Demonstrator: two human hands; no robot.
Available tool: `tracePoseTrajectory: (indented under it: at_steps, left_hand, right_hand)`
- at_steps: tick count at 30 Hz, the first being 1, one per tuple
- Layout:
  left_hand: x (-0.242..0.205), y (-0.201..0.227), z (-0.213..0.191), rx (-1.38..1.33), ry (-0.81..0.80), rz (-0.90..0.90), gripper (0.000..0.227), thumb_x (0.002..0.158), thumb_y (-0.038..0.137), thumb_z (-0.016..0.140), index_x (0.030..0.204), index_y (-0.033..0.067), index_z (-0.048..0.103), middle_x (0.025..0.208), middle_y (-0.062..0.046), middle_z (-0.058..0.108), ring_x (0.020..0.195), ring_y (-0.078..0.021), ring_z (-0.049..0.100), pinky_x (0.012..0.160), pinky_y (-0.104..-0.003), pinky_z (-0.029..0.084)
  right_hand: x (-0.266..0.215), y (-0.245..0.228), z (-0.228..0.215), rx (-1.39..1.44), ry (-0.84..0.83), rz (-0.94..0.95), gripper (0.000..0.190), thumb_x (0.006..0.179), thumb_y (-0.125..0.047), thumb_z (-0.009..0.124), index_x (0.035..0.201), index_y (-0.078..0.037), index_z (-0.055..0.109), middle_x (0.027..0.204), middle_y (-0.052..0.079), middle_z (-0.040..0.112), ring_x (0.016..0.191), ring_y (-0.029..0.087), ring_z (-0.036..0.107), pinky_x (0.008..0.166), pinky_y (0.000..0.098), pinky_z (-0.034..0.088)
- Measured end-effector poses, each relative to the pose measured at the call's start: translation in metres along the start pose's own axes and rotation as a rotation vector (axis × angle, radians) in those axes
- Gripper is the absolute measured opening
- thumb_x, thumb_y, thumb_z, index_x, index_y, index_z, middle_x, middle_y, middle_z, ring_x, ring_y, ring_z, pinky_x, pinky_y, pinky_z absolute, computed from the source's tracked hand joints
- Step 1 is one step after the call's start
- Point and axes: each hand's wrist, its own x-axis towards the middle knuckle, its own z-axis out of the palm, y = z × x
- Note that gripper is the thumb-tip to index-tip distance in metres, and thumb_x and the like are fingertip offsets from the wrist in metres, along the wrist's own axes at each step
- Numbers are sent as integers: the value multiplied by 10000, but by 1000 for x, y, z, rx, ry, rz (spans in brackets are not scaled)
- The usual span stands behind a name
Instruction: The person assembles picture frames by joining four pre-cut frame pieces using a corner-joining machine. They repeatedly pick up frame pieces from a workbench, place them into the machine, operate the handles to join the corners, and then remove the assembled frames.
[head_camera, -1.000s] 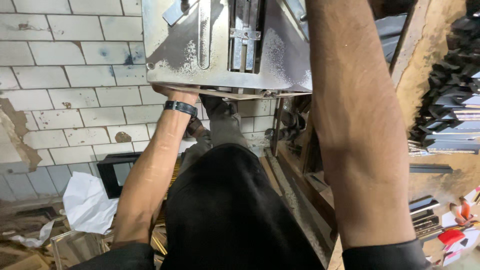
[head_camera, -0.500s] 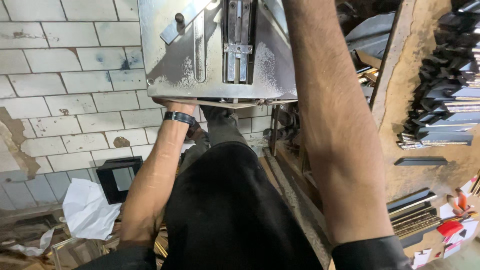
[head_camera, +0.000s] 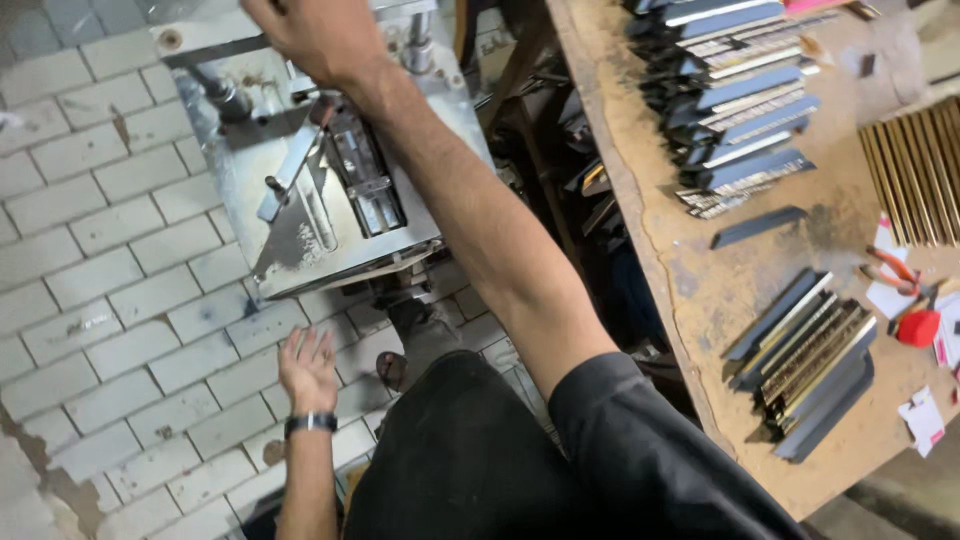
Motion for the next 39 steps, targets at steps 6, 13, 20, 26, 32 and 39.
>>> tracePoseTrajectory:
  at_steps: [6, 13, 20, 26, 32, 39]
  left_hand:
    - [-105, -22, -104, 317, 363, 44, 349, 1008, 385, 592, 1242, 127, 567, 1087, -13, 634, 1010, -232, 655, 872, -375, 446]
    - [-155, -40, -118, 730, 439, 325, 381, 1136, 332, 404, 1231, 16, 594, 948, -83, 633, 867, -252, 627, 743, -374, 457]
    - [-177, -29, 53, 1013, -189, 890, 482, 1207, 279, 319, 1200, -64, 657, 873, -120, 657, 821, -220, 609, 769, -350, 480]
    - [-228, -44, 285, 1161, -863, 1342, 362, 1166, 160, 398, 1183, -9, 718, 946, -102, 688, 883, -272, 654, 802, -409, 507]
    - [-278, -121, 497, 1371, -1224, 1695, 217, 1067, 161, 630, 1207, 41, 744, 1049, -108, 711, 966, -294, 628, 849, -436, 448]
    - [-281, -239, 573, 1609, -1400, 1893, 214, 1042, 213, 690, 1141, 24, 711, 945, -79, 677, 811, -174, 581, 666, -327, 478]
  right_hand:
    - [-201, -40, -37, 58, 625, -231, 133, 1026, -150, 678, 1144, -93, 662, 1147, 80, 686, 1112, 236, 649, 976, 364, 465]
    - [-499, -31, -75, -12, 544, 325, 114, 991, -111, 660, 1029, -46, 746, 725, 52, 665, 678, 195, 598, 652, 353, 475]
    - [-586, 11, -176, -387, 1001, 605, 193, 1099, -129, 596, 1050, -17, 745, 817, 77, 715, 700, 159, 677, 580, 273, 527]
    - [-685, 57, -267, -797, 1039, 930, 304, 1060, -202, 712, 1195, 69, 693, 1067, 213, 699, 934, 314, 663, 776, 424, 548]
    - [-700, 100, -299, -675, 783, 1245, 432, 884, -296, 846, 1050, 75, 700, 1039, 271, 637, 933, 393, 623, 791, 471, 510]
    - [-705, 113, -329, -138, 914, 1340, 359, 976, -262, 753, 1133, 41, 640, 869, 128, 711, 690, 196, 689, 574, 348, 528]
